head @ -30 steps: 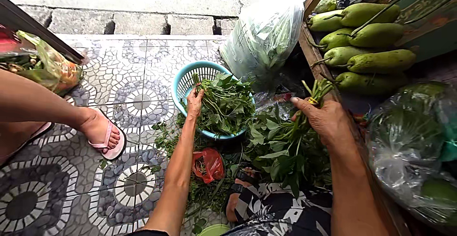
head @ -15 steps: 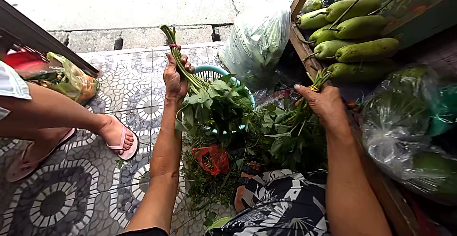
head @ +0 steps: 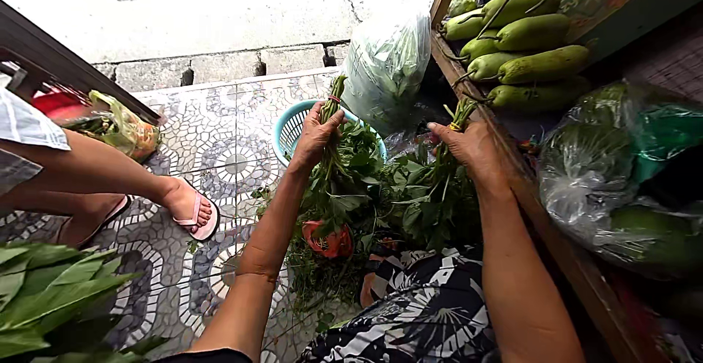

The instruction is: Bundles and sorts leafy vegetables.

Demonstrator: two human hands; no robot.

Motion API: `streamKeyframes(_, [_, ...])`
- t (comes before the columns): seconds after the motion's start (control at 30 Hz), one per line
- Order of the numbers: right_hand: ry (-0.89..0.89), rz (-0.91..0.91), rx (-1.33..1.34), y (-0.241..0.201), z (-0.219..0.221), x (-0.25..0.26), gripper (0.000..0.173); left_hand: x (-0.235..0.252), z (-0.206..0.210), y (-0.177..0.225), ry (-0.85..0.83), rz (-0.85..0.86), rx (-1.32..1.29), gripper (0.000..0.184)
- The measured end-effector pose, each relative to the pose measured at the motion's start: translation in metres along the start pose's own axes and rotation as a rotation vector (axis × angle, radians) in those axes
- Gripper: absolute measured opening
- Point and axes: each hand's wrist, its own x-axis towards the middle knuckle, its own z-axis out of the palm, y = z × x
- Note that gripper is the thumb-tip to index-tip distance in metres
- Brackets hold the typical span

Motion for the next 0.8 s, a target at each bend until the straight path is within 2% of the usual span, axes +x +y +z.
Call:
streamKeyframes(0.1, [-0.039,-0.022,-0.055,-0.006,0.011,-0.008,0.053,-0.039,0.039,-0.014,-0.177,-0.101,0.009,0.041])
streamKeyframes(0.2, [-0.041,-0.052,-0.096,-0.020,0.024,-0.029,0.052,-0.072,0.085,-0.029,-0.335,-0.167,0.065,0.047])
streamKeyframes(0.3, [-0.064,-0.064,0.013,-0.016,0.025,-0.044,0.046,-0.080,0.106,-0.041,-0.207,-0.131,0.170,0.039])
streamKeyframes(0.4, [-0.132,-0.049,0.221,-0.009,0.021,-0.034,0.042,-0.077,0.100,-0.033,-0.124,-0.057,0.213,0.025])
streamKeyframes(0.47, [-0.121,-0.054,0.359,-0.008,0.011,-0.027,0.032,-0.068,0.086,-0.021,-0.104,-0.079,0.162,0.024])
streamKeyframes(0.53, [-0.033,-0.051,0.401,-0.007,-0.002,-0.026,0.028,-0.052,0.064,-0.011,-0.057,-0.132,0.130,0.025])
streamKeyframes(0.6, [0.046,-0.027,0.376,-0.006,-0.011,-0.026,0.035,-0.028,0.035,-0.007,0.012,-0.202,0.147,0.031])
streamKeyframes(0.67, [0.046,-0.021,0.342,0.002,-0.012,-0.024,0.040,0.000,0.005,-0.013,0.123,-0.247,0.185,0.039])
streamKeyframes(0.73, [0.027,-0.069,0.286,0.009,-0.007,-0.022,0.044,0.002,0.008,0.011,0.268,-0.304,0.288,0.037])
streamKeyframes(0.8, [-0.023,-0.131,0.225,0.009,-0.004,-0.024,0.042,-0.023,0.043,0.063,0.411,-0.385,0.465,0.032])
